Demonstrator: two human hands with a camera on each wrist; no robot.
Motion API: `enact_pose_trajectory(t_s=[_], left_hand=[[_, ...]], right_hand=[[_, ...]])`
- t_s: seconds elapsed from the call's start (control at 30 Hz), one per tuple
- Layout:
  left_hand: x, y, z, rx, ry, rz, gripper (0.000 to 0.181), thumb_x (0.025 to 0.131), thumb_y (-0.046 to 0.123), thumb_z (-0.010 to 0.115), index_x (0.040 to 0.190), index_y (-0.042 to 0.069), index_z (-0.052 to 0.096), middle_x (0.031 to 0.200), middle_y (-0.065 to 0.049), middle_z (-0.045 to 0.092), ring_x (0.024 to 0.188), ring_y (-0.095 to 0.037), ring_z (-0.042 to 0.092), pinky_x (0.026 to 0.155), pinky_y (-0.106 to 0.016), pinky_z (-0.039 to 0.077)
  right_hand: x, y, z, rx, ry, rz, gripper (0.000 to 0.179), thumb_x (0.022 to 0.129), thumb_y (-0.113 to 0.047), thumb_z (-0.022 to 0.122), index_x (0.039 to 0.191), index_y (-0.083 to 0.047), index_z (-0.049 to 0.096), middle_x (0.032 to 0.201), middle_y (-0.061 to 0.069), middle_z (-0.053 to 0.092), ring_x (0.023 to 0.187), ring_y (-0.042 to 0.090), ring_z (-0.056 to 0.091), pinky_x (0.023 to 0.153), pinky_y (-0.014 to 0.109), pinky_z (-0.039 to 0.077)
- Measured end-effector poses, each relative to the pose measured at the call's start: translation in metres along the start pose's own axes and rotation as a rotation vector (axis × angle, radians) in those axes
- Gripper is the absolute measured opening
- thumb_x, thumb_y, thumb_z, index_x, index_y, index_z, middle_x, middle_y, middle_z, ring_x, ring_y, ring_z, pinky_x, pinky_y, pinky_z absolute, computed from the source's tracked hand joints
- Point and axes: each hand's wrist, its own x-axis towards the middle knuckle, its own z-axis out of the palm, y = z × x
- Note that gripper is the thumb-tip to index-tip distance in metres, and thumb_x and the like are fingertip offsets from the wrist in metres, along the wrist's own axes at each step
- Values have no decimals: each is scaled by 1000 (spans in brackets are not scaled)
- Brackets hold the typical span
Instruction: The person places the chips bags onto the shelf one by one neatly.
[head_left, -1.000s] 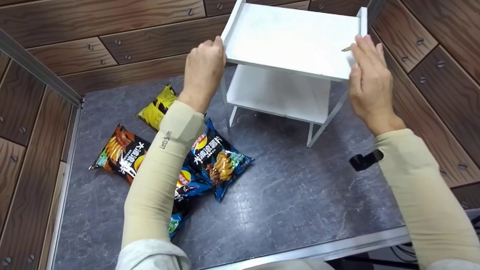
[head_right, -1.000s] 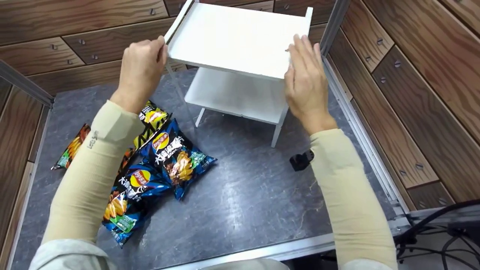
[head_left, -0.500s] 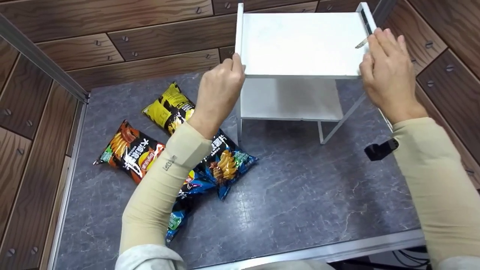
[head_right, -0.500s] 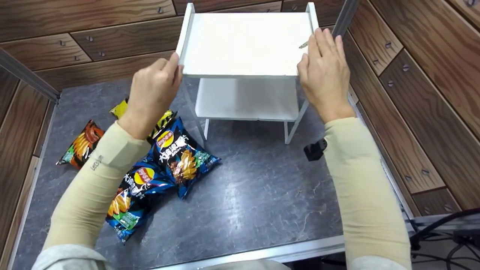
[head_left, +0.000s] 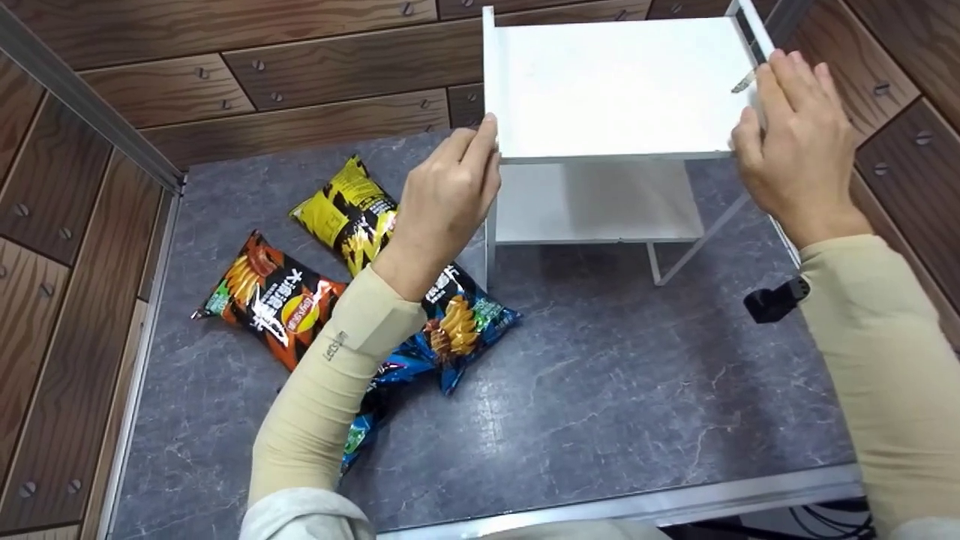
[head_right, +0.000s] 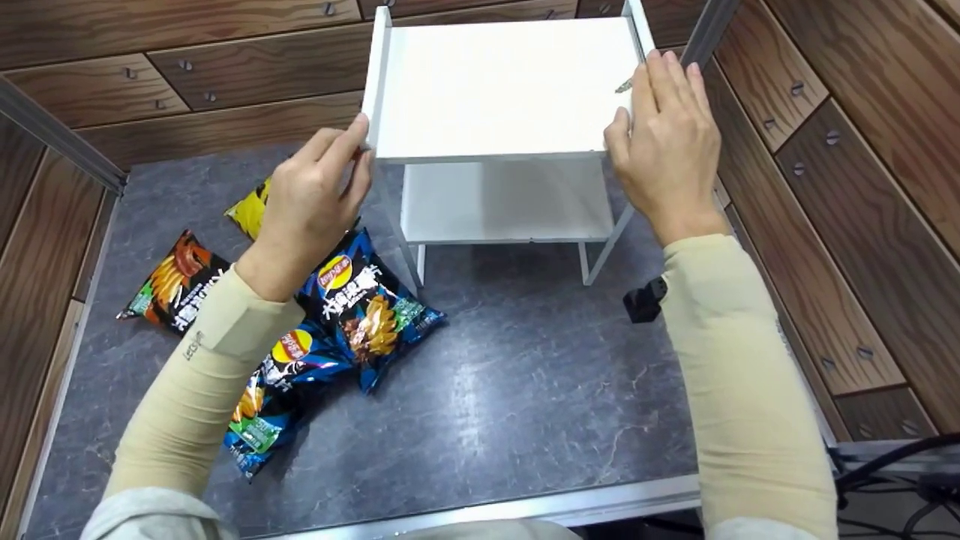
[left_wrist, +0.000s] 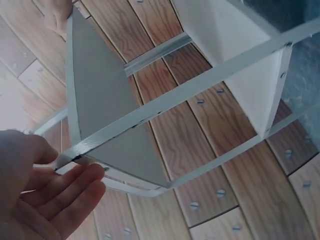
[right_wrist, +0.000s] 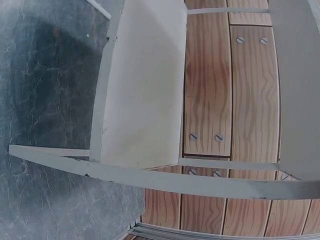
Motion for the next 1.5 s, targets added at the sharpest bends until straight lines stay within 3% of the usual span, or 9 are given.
enact_pose_trajectory(t_s=[0.17, 0.3, 0.47, 0.77, 1.07, 1.33, 1.5], left_hand=[[-11, -6, 3, -98, -37, -26, 48, 104, 20, 44, 146, -2, 45, 120, -14, 63, 98, -23, 65, 86, -35, 55], [-23, -11, 8, -149, -42, -52, 55, 103, 22, 48, 150, -3, 36, 133, -17, 58, 119, -27, 59, 106, -37, 46], [-45, -19, 19, -152, -39, -152, 58, 101, 20, 53, 150, -6, 35, 143, -22, 51, 133, -31, 51, 118, -37, 35], [-110, -24, 42, -131, -89, -371, 63, 99, 22, 58, 150, -5, 34, 147, -23, 44, 141, -37, 39, 122, -46, 28], [-180, -13, 75, -17, -269, -454, 76, 95, 35, 64, 150, -8, 33, 157, -28, 30, 148, -41, 27, 123, -55, 22], [-209, -2, 107, 46, -367, -504, 98, 86, 58, 67, 154, -3, 29, 162, -25, 21, 152, -40, 19, 122, -59, 19], [-219, 4, 121, 91, -445, -535, 121, 74, 74, 69, 158, 2, 20, 165, -24, 11, 153, -41, 10, 122, -63, 12]], right_hand=[[0, 0, -1, 3, 16, 6, 53, 97, -24, 41, 138, 7, 52, 148, 21, 49, 143, 38, 40, 126, 40, 20], [0, -2, 1, 7, 19, 5, 53, 97, -24, 42, 138, 7, 53, 148, 21, 49, 143, 38, 40, 126, 40, 20], [-2, -5, 4, 7, 13, 4, 54, 97, -26, 42, 138, 7, 52, 149, 21, 48, 144, 37, 40, 126, 41, 20], [-2, -8, 5, 18, 9, -34, 53, 99, -25, 41, 140, 6, 51, 150, 20, 47, 145, 35, 38, 126, 39, 18], [-3, -9, 3, 17, 9, -27, 54, 99, -27, 43, 140, 6, 51, 150, 20, 47, 145, 37, 38, 126, 40, 18], [-4, -8, 4, 14, 6, -2, 54, 99, -28, 43, 140, 6, 51, 150, 20, 47, 145, 37, 38, 126, 40, 19], [-4, -8, 5, 19, 3, 2, 55, 99, -29, 43, 140, 6, 51, 150, 20, 47, 145, 36, 38, 126, 40, 19]])
